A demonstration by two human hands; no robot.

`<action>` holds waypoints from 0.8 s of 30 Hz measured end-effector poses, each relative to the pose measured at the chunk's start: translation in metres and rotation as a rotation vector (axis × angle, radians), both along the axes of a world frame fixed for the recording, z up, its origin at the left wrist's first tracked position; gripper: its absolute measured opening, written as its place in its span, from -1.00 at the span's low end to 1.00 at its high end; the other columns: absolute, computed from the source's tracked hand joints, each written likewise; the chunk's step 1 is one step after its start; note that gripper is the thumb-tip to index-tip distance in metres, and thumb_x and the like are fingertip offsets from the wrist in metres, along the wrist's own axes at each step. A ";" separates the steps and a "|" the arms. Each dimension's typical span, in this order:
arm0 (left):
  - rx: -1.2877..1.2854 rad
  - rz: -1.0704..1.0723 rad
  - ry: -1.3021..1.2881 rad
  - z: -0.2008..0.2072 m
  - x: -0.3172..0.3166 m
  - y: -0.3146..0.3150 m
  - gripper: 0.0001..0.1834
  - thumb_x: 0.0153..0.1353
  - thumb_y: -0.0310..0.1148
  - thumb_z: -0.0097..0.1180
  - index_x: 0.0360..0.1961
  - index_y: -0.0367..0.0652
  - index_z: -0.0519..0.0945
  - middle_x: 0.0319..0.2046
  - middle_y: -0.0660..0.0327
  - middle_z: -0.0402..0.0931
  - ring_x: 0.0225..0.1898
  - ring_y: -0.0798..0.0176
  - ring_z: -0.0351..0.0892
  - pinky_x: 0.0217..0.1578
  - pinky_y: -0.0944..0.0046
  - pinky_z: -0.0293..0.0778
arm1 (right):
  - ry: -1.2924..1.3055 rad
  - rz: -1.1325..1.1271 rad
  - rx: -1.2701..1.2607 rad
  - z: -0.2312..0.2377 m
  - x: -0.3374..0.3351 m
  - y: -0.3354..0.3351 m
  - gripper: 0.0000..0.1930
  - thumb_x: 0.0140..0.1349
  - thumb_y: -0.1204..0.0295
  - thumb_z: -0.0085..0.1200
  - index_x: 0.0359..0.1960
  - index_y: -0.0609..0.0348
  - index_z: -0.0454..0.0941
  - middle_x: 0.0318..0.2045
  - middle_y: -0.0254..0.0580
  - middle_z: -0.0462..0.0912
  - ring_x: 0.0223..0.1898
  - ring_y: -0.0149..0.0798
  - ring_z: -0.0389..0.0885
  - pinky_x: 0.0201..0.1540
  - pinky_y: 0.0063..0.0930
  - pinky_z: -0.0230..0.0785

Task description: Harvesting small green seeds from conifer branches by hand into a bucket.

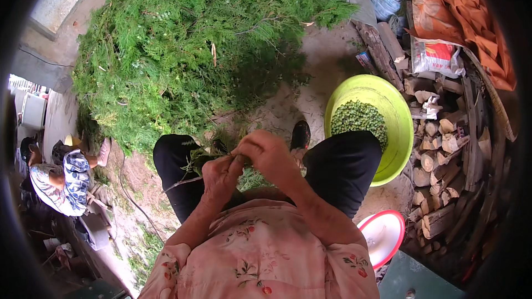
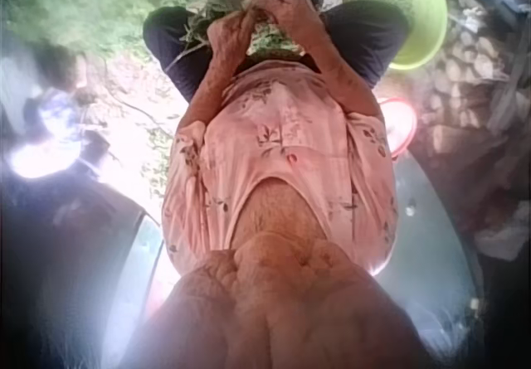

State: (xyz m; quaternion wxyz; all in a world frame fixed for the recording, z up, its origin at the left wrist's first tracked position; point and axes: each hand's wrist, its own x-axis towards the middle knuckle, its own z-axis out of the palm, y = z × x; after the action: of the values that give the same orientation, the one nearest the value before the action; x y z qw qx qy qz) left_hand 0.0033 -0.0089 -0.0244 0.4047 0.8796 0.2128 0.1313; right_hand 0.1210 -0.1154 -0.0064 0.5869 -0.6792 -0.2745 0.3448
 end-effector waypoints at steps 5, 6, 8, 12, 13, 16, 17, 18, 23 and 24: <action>-0.212 0.075 0.016 -0.006 -0.001 -0.001 -0.76 0.12 -0.26 0.00 -0.53 -0.21 0.55 -0.63 0.09 0.51 -0.62 0.11 0.52 -0.61 0.26 0.37 | 0.595 -0.132 0.159 0.014 0.009 -0.007 -0.94 0.14 0.51 -0.03 -0.43 0.21 0.46 -0.56 -0.34 0.46 -0.60 -0.55 0.35 -0.59 -0.68 0.17; -0.219 0.071 0.047 -0.005 0.000 -0.001 -0.77 0.12 -0.26 0.01 -0.49 -0.20 0.56 -0.62 0.09 0.53 -0.62 0.14 0.53 -0.60 0.29 0.39 | 0.642 -0.191 0.232 0.017 0.008 -0.003 -0.95 0.12 0.52 -0.01 -0.41 0.23 0.47 -0.55 -0.35 0.45 -0.59 -0.55 0.35 -0.55 -0.67 0.20; -0.252 0.040 0.057 -0.007 0.001 0.000 -0.78 0.12 -0.31 0.01 -0.43 -0.28 0.54 -0.62 0.14 0.53 -0.61 0.30 0.49 -0.58 0.36 0.37 | 0.687 -0.252 0.305 0.015 0.008 -0.003 -0.94 0.10 0.53 0.01 -0.40 0.24 0.47 -0.55 -0.36 0.44 -0.58 -0.54 0.35 -0.51 -0.66 0.23; -0.404 0.016 0.009 -0.013 -0.003 0.002 -0.84 0.10 -0.42 0.04 -0.38 -0.33 0.54 -0.59 0.24 0.54 -0.60 0.49 0.43 -0.57 0.43 0.35 | 0.189 -0.007 0.190 -0.005 0.010 -0.010 -0.90 0.03 0.62 0.01 -0.37 0.25 0.49 -0.44 -0.26 0.50 -0.46 -0.43 0.47 -0.42 -0.60 0.30; -0.404 0.016 0.010 -0.013 -0.003 0.003 -0.84 0.10 -0.42 0.04 -0.38 -0.33 0.54 -0.59 0.24 0.54 -0.60 0.49 0.43 -0.57 0.43 0.35 | -0.134 0.046 0.125 -0.008 0.009 -0.011 -0.87 0.01 0.63 0.02 -0.36 0.26 0.50 -0.39 -0.22 0.51 -0.41 -0.38 0.50 -0.36 -0.60 0.33; -0.540 0.009 0.038 -0.014 -0.003 0.006 -0.85 0.09 -0.41 0.06 -0.45 -0.29 0.56 -0.60 0.29 0.53 -0.62 0.52 0.38 -0.58 0.45 0.31 | -0.499 0.138 0.093 -0.013 0.004 -0.008 -0.78 -0.08 0.66 0.06 -0.32 0.26 0.52 -0.37 -0.16 0.52 -0.34 -0.25 0.52 -0.30 -0.52 0.35; -0.506 -0.026 0.047 -0.013 -0.005 0.007 -0.85 0.08 -0.40 0.08 -0.46 -0.28 0.57 -0.62 0.31 0.52 -0.63 0.53 0.35 -0.59 0.46 0.29 | -0.499 0.139 0.093 -0.013 0.003 -0.007 -0.78 -0.08 0.66 0.06 -0.32 0.26 0.52 -0.37 -0.16 0.52 -0.34 -0.25 0.52 -0.30 -0.52 0.35; -0.471 -0.060 0.055 -0.012 -0.006 0.007 -0.85 0.07 -0.39 0.09 -0.48 -0.27 0.58 -0.63 0.33 0.50 -0.63 0.55 0.32 -0.59 0.47 0.27 | -0.506 0.153 0.069 -0.013 0.002 -0.007 -0.76 -0.11 0.66 0.08 -0.31 0.27 0.53 -0.37 -0.14 0.52 -0.32 -0.21 0.51 -0.27 -0.49 0.36; -0.485 -0.056 0.108 -0.016 -0.007 0.008 -0.85 0.04 -0.38 0.13 -0.47 -0.26 0.60 -0.68 0.36 0.46 -0.64 0.56 0.27 -0.61 0.47 0.22 | -0.500 0.229 0.064 -0.019 0.003 -0.009 -0.75 -0.15 0.65 0.09 -0.33 0.26 0.54 -0.38 -0.11 0.55 -0.30 -0.16 0.51 -0.24 -0.44 0.37; -0.499 -0.056 0.092 -0.017 -0.008 0.008 -0.85 0.03 -0.38 0.13 -0.47 -0.26 0.61 -0.69 0.36 0.45 -0.64 0.57 0.27 -0.61 0.47 0.21 | -0.494 0.257 0.063 -0.017 0.004 -0.009 -0.75 -0.15 0.65 0.10 -0.33 0.27 0.54 -0.39 -0.12 0.55 -0.30 -0.17 0.51 -0.24 -0.44 0.37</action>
State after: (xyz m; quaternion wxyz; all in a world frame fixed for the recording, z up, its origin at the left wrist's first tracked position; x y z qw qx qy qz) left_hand -0.0046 -0.0010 -0.0409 0.6026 0.7631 0.2322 0.0231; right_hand 0.1249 -0.1243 -0.0232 0.4745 -0.6837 -0.5039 0.2314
